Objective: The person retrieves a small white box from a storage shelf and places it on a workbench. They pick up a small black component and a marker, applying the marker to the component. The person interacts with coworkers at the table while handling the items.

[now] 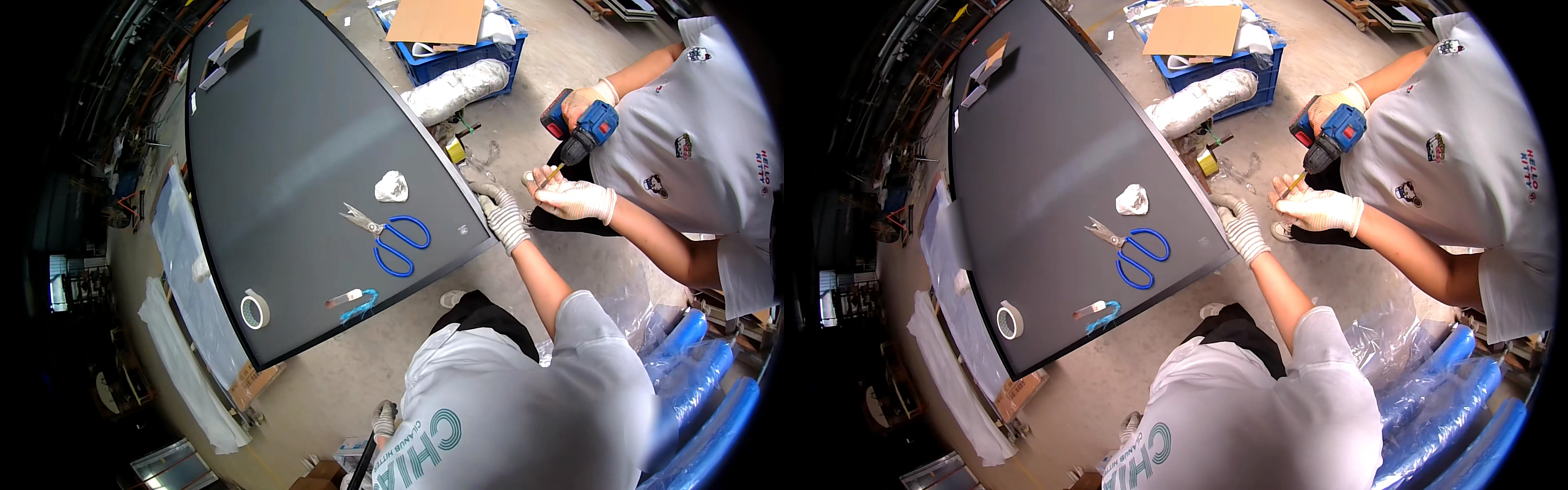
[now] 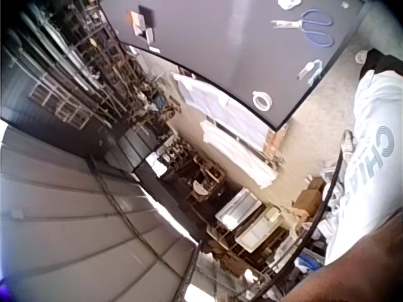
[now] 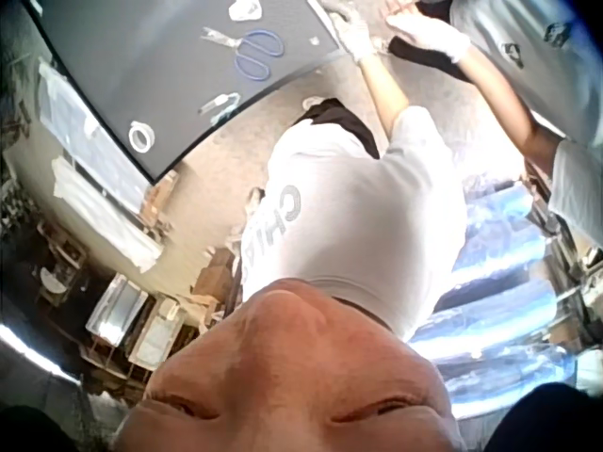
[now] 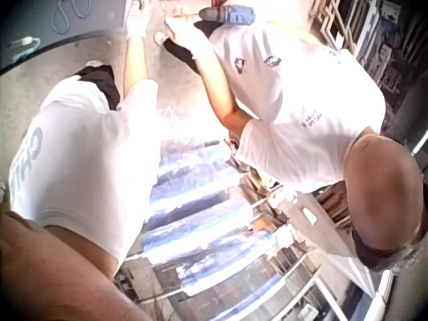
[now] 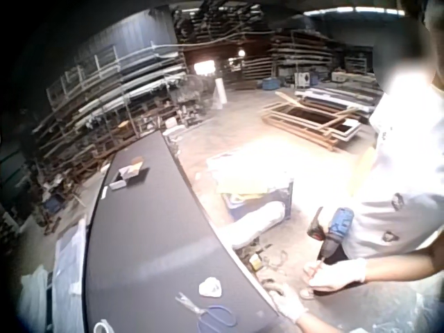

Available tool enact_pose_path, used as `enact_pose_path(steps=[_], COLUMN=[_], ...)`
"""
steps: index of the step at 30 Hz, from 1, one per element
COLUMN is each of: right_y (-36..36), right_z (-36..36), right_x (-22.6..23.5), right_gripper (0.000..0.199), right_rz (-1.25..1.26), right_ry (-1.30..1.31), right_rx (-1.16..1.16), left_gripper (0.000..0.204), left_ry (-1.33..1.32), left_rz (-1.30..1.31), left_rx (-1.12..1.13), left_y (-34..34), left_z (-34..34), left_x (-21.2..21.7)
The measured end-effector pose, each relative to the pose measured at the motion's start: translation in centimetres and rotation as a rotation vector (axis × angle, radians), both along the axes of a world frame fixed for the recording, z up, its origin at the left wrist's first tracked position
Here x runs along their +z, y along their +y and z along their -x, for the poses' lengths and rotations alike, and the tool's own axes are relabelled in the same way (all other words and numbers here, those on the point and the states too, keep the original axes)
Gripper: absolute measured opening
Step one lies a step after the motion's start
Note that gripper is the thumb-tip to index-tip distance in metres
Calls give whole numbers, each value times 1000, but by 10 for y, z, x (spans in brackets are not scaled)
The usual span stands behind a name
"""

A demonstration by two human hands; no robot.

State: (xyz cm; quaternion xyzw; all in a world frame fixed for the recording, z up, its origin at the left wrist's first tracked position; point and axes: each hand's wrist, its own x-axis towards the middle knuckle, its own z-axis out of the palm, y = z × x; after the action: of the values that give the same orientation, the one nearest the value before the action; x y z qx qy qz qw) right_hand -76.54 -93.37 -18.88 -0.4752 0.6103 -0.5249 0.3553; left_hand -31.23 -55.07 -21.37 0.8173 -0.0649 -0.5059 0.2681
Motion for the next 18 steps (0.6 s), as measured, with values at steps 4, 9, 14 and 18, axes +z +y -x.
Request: enact_pose_path(steps=[4, 9, 14, 18], right_y=[13, 15, 3, -3], right_z=[1, -23, -92, -142], right_x=[-10, 29, 46, 60], right_gripper=[26, 17, 27, 36], right_rz=[-11, 239, 282, 404], right_ry=[61, 488, 565, 720], right_rx=[-74, -155, 85, 302], left_gripper=[31, 37, 46, 50], left_ry=[7, -113, -268, -301], left_rz=[-20, -75, -157, -161], left_rx=[-57, -186, -287, -93], left_y=[-13, -13, 20, 103], left_z=[-5, -21, -4, 29], left_x=[-7, -23, 7, -26])
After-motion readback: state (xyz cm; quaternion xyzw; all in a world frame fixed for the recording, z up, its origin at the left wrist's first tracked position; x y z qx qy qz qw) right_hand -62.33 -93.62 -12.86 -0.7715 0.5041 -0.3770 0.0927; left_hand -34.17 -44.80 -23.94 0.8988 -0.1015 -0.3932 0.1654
